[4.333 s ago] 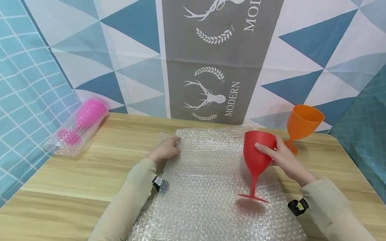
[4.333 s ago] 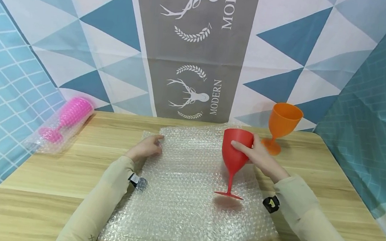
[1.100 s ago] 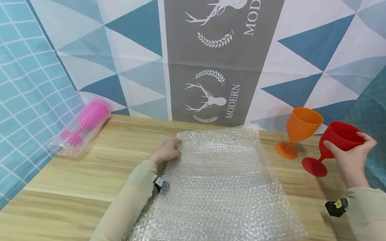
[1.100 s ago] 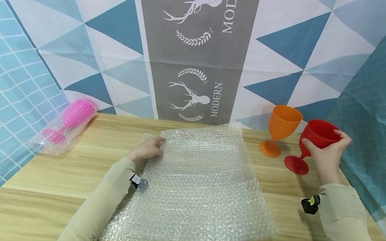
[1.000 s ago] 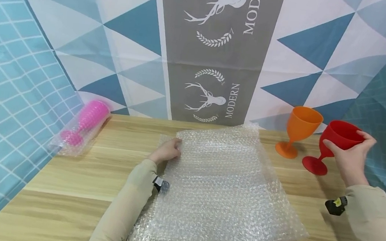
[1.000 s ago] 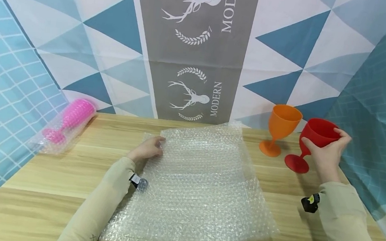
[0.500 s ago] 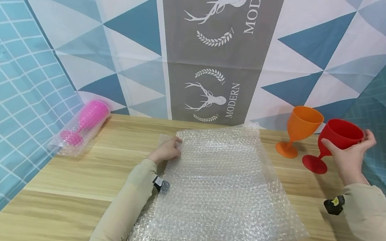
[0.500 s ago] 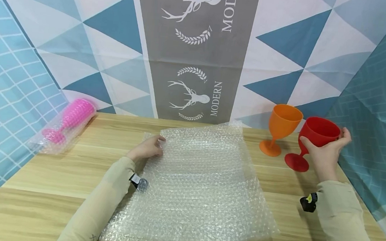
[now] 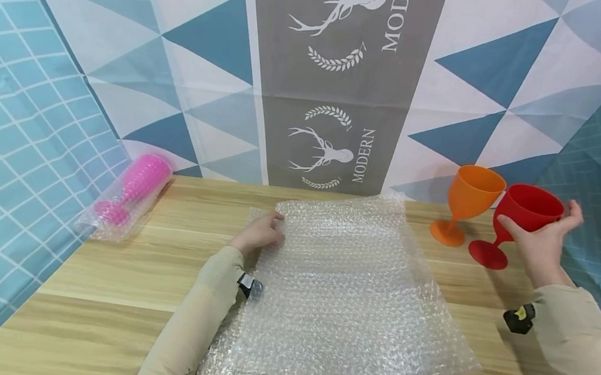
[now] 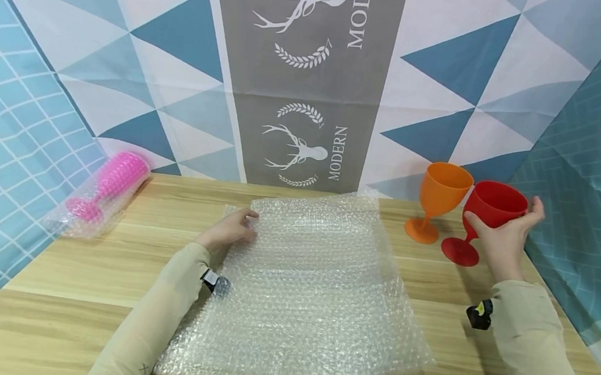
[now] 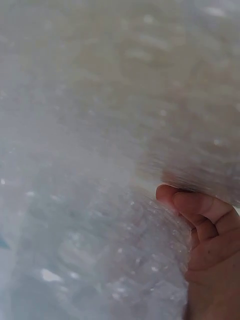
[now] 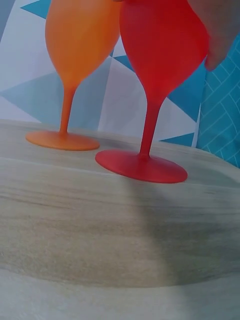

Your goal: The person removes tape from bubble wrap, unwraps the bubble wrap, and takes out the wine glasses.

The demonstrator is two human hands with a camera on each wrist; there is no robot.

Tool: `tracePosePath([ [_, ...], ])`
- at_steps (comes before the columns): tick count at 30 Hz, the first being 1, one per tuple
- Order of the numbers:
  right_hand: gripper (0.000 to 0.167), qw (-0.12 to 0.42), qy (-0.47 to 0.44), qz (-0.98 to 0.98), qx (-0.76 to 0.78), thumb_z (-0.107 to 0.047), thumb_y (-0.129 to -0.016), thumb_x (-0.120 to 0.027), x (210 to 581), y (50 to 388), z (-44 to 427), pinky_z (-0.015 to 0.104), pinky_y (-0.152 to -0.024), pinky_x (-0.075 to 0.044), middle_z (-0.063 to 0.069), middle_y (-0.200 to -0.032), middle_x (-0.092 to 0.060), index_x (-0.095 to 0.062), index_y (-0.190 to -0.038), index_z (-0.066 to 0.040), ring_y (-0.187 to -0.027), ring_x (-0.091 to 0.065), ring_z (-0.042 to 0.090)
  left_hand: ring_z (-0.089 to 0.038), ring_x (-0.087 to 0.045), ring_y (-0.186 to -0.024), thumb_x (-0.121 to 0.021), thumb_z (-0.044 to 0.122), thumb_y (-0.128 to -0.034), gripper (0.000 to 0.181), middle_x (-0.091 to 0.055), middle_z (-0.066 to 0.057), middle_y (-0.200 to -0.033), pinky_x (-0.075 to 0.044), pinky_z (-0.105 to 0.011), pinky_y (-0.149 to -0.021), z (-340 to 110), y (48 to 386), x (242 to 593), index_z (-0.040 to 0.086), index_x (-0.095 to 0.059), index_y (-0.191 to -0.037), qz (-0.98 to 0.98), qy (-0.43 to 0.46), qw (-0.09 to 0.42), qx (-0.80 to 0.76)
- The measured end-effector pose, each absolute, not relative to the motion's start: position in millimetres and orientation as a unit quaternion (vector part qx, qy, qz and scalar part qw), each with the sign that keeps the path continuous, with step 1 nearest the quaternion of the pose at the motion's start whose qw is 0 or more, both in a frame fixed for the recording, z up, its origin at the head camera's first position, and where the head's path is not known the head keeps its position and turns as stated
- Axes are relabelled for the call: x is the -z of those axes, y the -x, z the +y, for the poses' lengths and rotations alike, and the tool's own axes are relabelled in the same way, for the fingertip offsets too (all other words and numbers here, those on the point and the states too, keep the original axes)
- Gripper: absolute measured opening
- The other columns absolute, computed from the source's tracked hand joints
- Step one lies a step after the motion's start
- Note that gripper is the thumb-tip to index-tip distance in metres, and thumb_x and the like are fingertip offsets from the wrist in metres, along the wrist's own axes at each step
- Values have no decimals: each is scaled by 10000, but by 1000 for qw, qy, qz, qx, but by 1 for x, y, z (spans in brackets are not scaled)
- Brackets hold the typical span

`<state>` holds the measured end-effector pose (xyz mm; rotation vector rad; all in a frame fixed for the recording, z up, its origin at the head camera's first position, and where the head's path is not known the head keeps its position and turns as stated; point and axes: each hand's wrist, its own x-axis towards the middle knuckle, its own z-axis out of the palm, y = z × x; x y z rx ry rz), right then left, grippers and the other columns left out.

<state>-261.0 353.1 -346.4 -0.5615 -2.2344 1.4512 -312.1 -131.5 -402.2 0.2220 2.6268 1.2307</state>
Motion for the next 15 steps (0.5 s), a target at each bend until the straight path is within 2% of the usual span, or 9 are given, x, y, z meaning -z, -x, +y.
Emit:
tracePosePath([
  [4,945,212,194,-804,-521,-351,-827,-619,344,261,354,401,-1062,-316,-78,-1502,-3,165,-1349,-418,-1370,-52,128,-325,-473,-1081,-592,59,-770,561,-468,-215,-1226,-424,-436,-918,-132,310,403,24,-407,-1299,872,-62,119,-471],
  [8,980,227,189,-802,-519,-335,-820,-634,341,261,352,401,-1070,-303,-115,-1493,27,191,-1338,-434,-1365,-37,107,-338,-453,-1105,-576,83,-811,489,-428,-230,-1263,-410,-434,-940,-136,311,402,1,-437,-1272,869,-62,101,-481],
  [15,973,254,181,-821,-478,-229,-839,-616,330,257,342,462,-1071,-280,-126,-1492,72,184,-1360,-419,-1374,-8,130,-366,-473,-1131,-563,131,-839,460,-463,-248,-1253,-418,-451,-943,-151,315,398,-25,-467,-1262,890,-78,60,-446],
])
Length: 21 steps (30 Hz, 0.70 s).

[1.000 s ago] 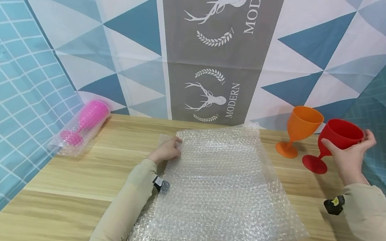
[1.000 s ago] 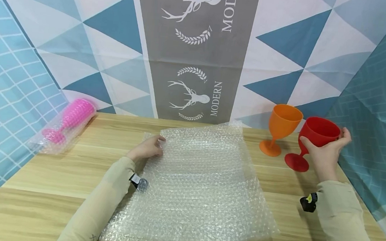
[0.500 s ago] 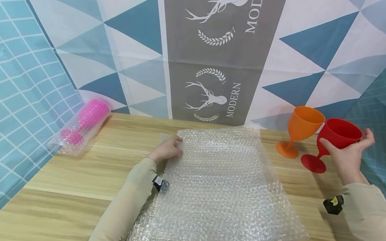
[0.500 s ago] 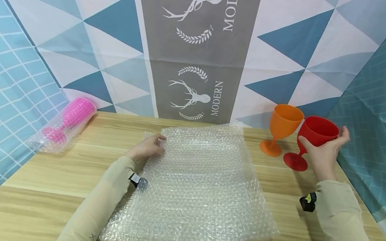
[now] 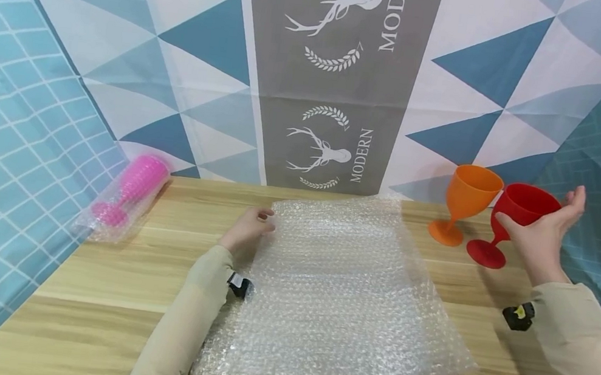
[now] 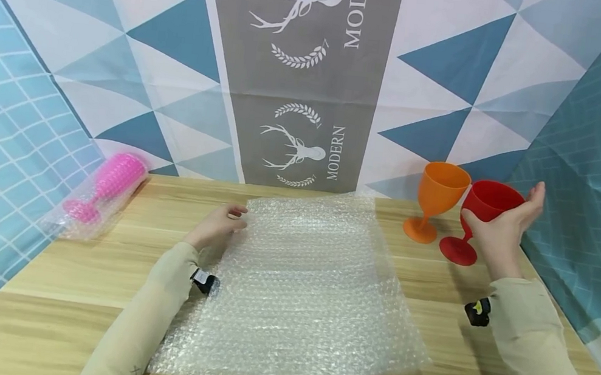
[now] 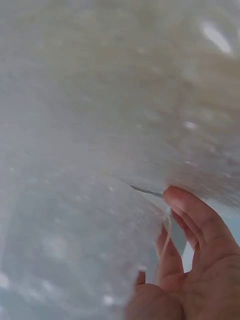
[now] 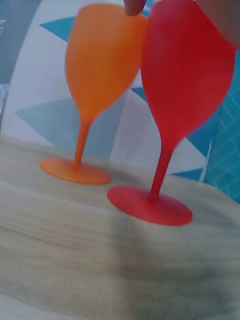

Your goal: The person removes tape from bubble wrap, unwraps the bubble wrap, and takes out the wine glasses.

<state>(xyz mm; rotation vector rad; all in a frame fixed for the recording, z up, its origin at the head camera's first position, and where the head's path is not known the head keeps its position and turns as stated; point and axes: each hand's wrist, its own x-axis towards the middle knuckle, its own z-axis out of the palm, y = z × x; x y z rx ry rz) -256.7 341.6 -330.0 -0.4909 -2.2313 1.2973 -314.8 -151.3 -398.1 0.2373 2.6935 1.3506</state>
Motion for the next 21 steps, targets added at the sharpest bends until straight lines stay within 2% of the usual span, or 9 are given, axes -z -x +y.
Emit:
tracePosePath([
  [5,977,273,172,-826,-462,-195,-831,-616,321,254,336,467,-1068,-280,-147,-1488,67,167,-1374,-407,-1373,-6,115,-355,-480,-1105,-532,144,-867,454,-442,-232,-1258,-409,-442,-942,-161,312,393,-10,-445,-1285,886,-60,58,-457],
  [13,994,356,104,-794,-481,-127,-792,-657,308,245,317,343,-1083,-283,-206,-1473,-7,91,-1409,-343,-1334,-68,12,-414,-469,-1102,-492,122,-896,434,-438,-305,-1250,-412,-478,-927,-189,314,373,-81,-420,-1273,901,-81,14,-426],
  [17,907,378,91,-791,-472,-116,-786,-662,307,244,307,326,-1062,-318,-207,-1451,-129,-49,-1416,-339,-1308,-161,22,-416,-493,-1087,-486,136,-893,408,-487,-300,-1202,-428,-485,-903,-208,314,359,-78,-458,-1239,921,-78,-33,-380],
  [21,755,388,100,-792,-460,-125,-802,-646,309,245,297,304,-991,-398,-149,-1392,-296,-218,-1384,-345,-1250,-296,87,-419,-500,-1075,-472,129,-889,402,-504,-297,-1176,-429,-496,-895,-226,313,350,-80,-464,-1233,930,-61,-64,-358],
])
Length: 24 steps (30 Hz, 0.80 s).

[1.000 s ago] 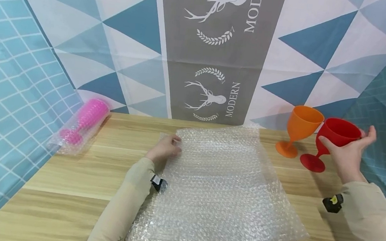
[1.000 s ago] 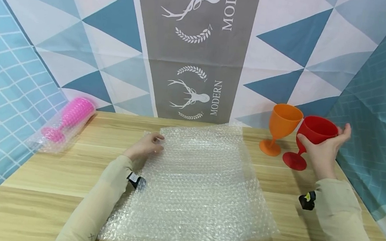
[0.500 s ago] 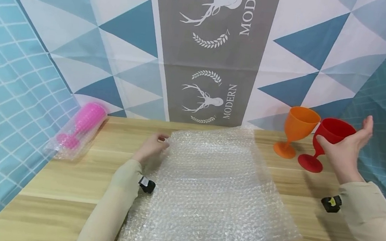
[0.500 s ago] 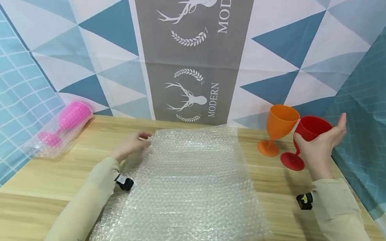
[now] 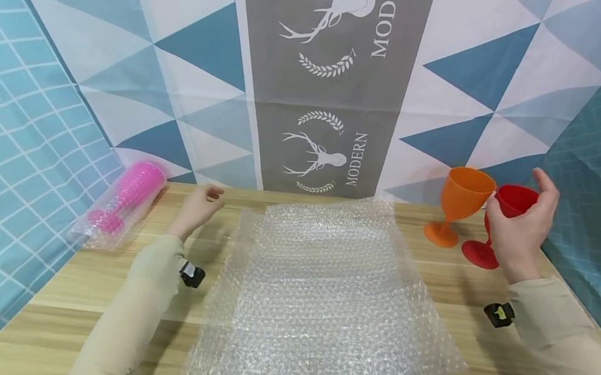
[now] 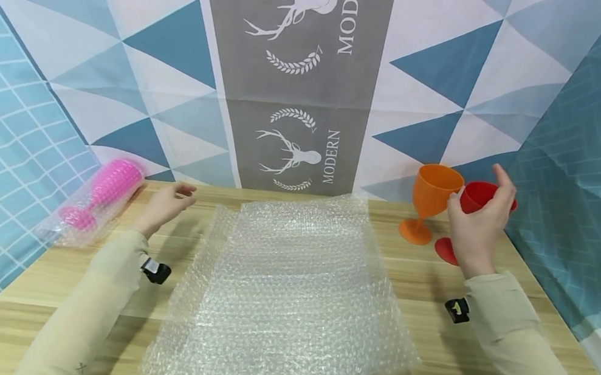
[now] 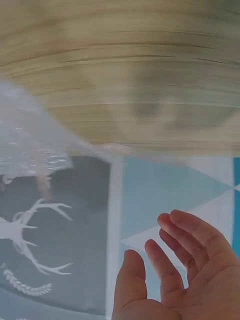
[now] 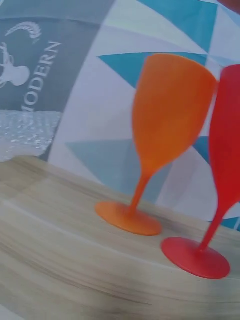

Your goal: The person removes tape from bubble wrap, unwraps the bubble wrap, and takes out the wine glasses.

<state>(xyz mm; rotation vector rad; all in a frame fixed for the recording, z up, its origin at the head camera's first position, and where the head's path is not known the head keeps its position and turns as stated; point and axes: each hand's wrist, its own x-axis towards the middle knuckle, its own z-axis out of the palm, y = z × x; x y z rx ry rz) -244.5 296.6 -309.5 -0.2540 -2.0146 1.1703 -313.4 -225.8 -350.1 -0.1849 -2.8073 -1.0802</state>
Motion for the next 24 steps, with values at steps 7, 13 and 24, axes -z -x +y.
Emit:
tracePosePath([
  [7,520,451,51,-766,-456,-103,-816,-623,314,243,279,234,-887,-451,-181,-1252,-436,-448,-1279,-260,-1148,-404,101,-419,-506,-1041,-451,104,-883,405,-512,-317,-1152,-438,-493,-870,-250,307,342,-106,-460,-1229,-937,43,93,335],
  [13,309,483,-33,-754,-445,-32,-798,-621,320,241,259,135,-771,-373,-256,-1007,-437,-570,-1102,-41,-970,-439,12,-432,-505,-994,-444,92,-834,411,-525,-323,-1091,-424,-519,-853,-276,302,334,-119,-482,-1185,-949,6,138,285],
  [24,201,418,-149,-762,-472,53,-820,-566,317,245,227,74,-810,-425,116,-967,-538,-543,-1017,87,-864,-532,23,-527,-386,-1118,-508,319,-885,636,-397,-404,-1218,-318,-601,-954,-318,302,329,-186,-368,-1247,-951,-47,152,265],
])
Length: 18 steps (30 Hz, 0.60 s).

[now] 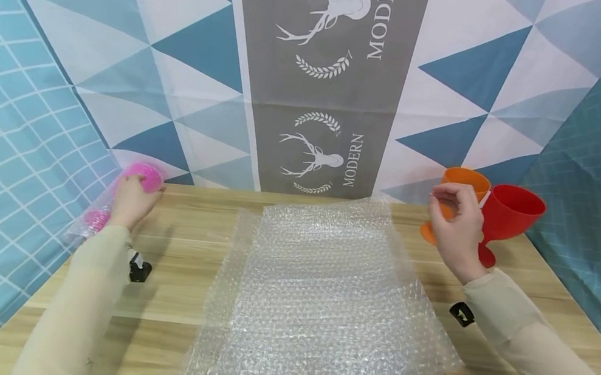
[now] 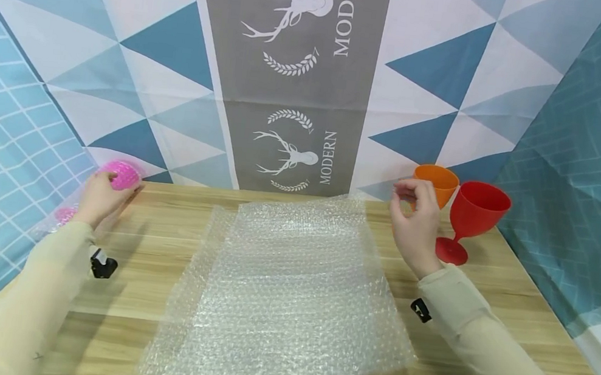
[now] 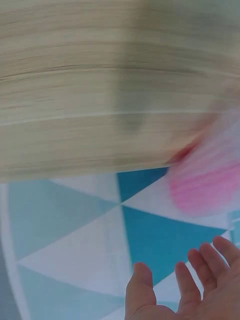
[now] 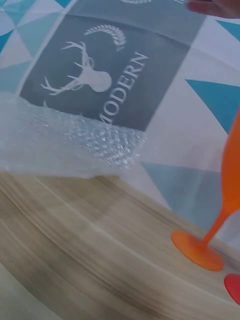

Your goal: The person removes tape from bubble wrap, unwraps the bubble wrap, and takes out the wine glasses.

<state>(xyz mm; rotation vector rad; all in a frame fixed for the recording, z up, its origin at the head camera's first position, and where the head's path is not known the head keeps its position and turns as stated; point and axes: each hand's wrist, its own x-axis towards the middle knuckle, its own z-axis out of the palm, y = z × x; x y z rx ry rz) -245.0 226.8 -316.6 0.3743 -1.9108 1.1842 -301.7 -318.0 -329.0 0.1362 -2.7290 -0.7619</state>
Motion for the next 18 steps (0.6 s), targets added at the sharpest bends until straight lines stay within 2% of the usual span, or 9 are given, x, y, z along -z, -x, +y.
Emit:
tracePosePath([
  [5,197,350,-163,-764,-517,36,-867,-513,303,234,210,86,-812,-449,157,-1001,-533,-505,-1048,115,-872,-582,65,-513,-343,-1124,-458,648,-801,960,-373,-399,-1209,-310,-615,-924,-334,301,334,-165,-322,-1292,-952,-101,153,244],
  [9,232,306,-144,-780,-526,-71,-902,-514,309,244,213,88,-827,-443,140,-1059,-569,-519,-1106,39,-916,-595,60,-508,-300,-1116,-453,706,-758,1025,-345,-404,-1206,-302,-625,-889,-345,300,336,-167,-329,-1279,-955,-124,134,234],
  [12,281,258,-129,-789,-542,-147,-914,-516,310,248,214,91,-838,-441,140,-1110,-582,-520,-1155,-2,-961,-590,55,-530,-283,-1101,-498,613,-790,953,-318,-420,-1186,-295,-623,-881,-354,298,337,-205,-320,-1246,-963,-130,125,200],
  [16,354,184,-116,-782,-584,-170,-915,-521,308,248,210,81,-835,-435,132,-1154,-559,-492,-1210,24,-977,-566,24,-575,-215,-1132,-553,415,-810,878,-233,-453,-1218,-239,-633,-926,-366,296,343,-257,-216,-1263,-973,-135,100,161],
  [18,366,150,-109,-773,-607,-155,-916,-517,308,248,207,79,-829,-436,80,-1119,-566,-477,-1222,42,-965,-558,18,-583,-177,-1157,-561,399,-813,901,-185,-464,-1251,-203,-640,-951,-370,293,346,-262,-164,-1279,-973,-146,79,160],
])
